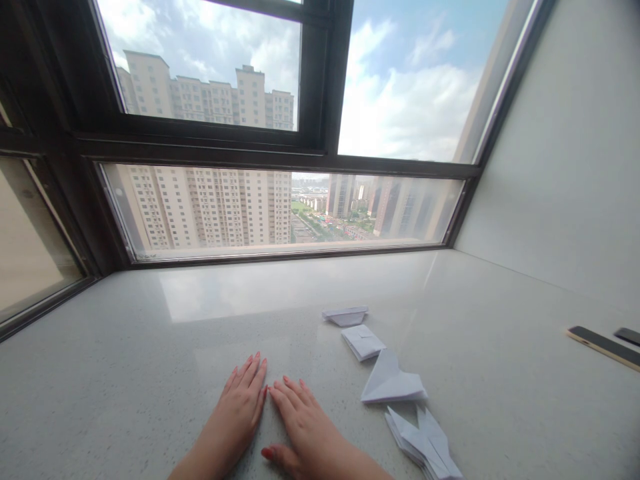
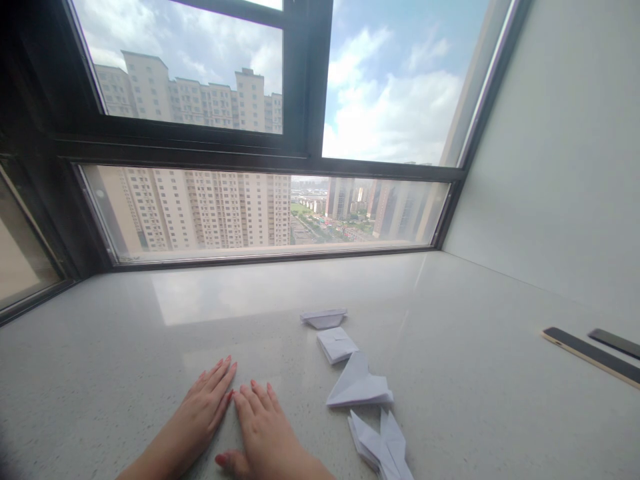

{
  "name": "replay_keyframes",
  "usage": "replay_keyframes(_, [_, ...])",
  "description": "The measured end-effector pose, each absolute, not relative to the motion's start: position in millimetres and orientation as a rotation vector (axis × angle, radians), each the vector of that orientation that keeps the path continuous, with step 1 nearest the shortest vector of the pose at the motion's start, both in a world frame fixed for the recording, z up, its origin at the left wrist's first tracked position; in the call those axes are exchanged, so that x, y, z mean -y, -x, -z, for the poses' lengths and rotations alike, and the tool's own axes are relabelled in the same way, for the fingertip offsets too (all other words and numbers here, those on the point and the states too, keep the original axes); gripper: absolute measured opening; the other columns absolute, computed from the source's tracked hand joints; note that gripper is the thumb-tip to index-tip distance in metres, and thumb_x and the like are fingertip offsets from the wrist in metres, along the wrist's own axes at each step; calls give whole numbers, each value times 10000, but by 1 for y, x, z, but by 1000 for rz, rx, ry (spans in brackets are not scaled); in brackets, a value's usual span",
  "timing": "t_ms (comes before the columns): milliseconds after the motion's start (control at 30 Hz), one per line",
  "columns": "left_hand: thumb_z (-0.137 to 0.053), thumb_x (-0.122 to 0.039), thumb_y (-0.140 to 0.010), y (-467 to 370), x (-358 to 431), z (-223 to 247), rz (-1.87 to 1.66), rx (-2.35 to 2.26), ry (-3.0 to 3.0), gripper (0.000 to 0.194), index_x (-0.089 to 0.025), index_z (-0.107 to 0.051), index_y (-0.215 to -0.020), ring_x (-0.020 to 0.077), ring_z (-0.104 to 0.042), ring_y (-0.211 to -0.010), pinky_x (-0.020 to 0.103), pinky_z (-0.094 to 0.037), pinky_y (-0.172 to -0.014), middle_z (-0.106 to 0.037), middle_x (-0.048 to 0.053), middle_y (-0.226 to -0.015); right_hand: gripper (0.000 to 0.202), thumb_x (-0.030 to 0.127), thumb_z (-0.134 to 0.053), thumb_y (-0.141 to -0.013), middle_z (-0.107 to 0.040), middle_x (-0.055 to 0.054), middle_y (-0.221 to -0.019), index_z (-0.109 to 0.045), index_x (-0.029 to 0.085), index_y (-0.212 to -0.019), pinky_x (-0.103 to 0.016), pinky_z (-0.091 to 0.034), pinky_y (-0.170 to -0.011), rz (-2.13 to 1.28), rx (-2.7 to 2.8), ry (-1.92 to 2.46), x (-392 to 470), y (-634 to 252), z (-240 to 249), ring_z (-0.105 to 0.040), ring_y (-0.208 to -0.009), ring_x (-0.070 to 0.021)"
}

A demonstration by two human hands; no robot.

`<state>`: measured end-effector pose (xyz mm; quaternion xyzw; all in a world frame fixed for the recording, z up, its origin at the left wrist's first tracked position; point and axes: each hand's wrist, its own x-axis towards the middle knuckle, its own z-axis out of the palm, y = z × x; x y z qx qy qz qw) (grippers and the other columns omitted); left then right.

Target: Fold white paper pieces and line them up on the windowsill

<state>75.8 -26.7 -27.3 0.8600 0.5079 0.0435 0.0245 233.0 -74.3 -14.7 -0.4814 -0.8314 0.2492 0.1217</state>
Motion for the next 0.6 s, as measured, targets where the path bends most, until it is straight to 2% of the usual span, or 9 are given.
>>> replay_keyframes(600, [-264, -201, -824, -76, 27, 28, -163, -1560, -2668, 466, -106, -354, -1272, 228, -261, -1241, 424, -262, -989, -314, 129, -1342, 716, 463, -486, -751, -275, -133, -1375, -253, 92, -1317, -444, -103, -1048, -730, 2442, 1403, 74, -234, 13, -164, -1274, -267])
